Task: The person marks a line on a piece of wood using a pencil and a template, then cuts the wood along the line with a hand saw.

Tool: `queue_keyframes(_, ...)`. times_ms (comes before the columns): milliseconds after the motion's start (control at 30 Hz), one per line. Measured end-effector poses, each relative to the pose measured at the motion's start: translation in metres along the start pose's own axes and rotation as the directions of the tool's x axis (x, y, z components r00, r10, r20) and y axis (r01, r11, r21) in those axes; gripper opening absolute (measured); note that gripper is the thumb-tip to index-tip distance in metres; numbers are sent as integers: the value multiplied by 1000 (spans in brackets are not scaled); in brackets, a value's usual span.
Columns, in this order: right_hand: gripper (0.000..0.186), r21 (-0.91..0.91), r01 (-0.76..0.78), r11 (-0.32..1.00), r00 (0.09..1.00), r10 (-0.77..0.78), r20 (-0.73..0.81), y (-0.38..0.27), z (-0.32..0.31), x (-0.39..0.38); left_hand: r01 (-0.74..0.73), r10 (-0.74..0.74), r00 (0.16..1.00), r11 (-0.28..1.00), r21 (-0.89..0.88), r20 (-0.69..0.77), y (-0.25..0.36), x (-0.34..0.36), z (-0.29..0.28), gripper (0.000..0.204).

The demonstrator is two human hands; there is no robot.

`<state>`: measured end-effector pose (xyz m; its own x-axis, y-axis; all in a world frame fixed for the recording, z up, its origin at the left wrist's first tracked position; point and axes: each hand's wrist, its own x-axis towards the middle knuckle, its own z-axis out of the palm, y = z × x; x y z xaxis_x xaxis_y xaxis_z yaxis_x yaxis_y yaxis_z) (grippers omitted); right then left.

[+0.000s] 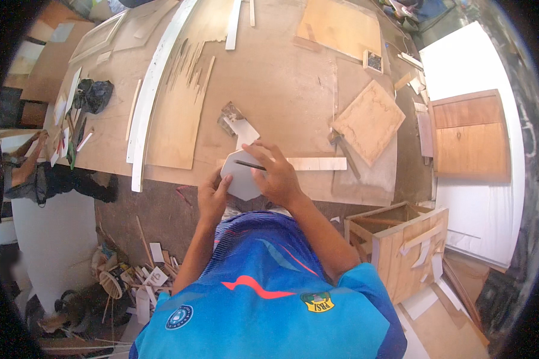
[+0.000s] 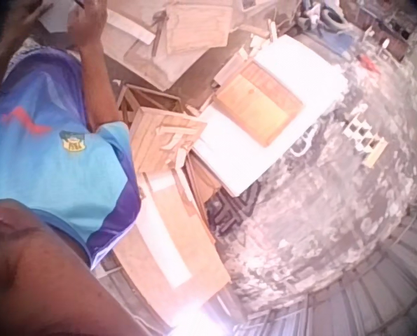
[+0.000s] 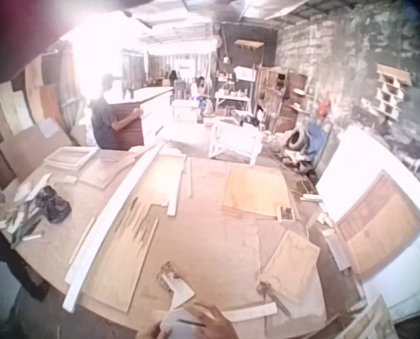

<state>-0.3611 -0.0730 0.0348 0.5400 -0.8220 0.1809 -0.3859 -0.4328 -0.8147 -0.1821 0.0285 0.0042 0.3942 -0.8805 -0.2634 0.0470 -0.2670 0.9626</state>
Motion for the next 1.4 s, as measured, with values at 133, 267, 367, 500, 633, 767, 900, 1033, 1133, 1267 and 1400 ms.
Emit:
queue_keyframes(133,54,21,73,997,996,-72,-53,0,-1,6,-39,38,999,994,-104,-10,2,15,-20,37)
queue_keyframes(267,52,14,-117,993,992,117,43,-20,22,11,44,-31,995,989,-140,97,17,32,-46,39)
queue_keyframes(367,51,24,-41,999,984,45,-170,-26,45,13,114,-87,987,973,-201,137,29,44,-66,38)
queue_keyframes(500,53,6,-75,997,970,75,-232,-49,75,8,136,-102,985,954,-267,138,26,59,-110,35)
queue_keyframes(633,51,53,-184,981,963,191,-191,-75,113,9,139,-90,973,963,-233,211,39,66,-143,34)
queue_keyframes(767,52,8,-166,986,951,162,-263,-98,146,9,102,-65,973,982,-159,223,26,76,-178,35)
queue_keyframes(900,58,-20,-116,993,955,106,-276,-107,162,5,156,-95,978,926,-345,188,27,81,-195,35)
queue_keyframes(1033,61,22,-157,987,962,158,-223,-125,173,9,165,-94,978,896,-413,187,30,81,-205,34)
queue_keyframes(1133,61,-15,-170,985,958,162,-237,-133,181,12,180,-93,974,872,-454,209,23,85,-213,35)
queue_keyframes(1267,62,-60,-152,987,960,133,-245,-140,185,6,222,-135,970,827,-517,200,21,85,-215,37)
queue_keyframes(1400,60,-80,-168,983,962,145,-232,-139,186,1,242,-109,960,785,-571,257,19,88,-214,39)
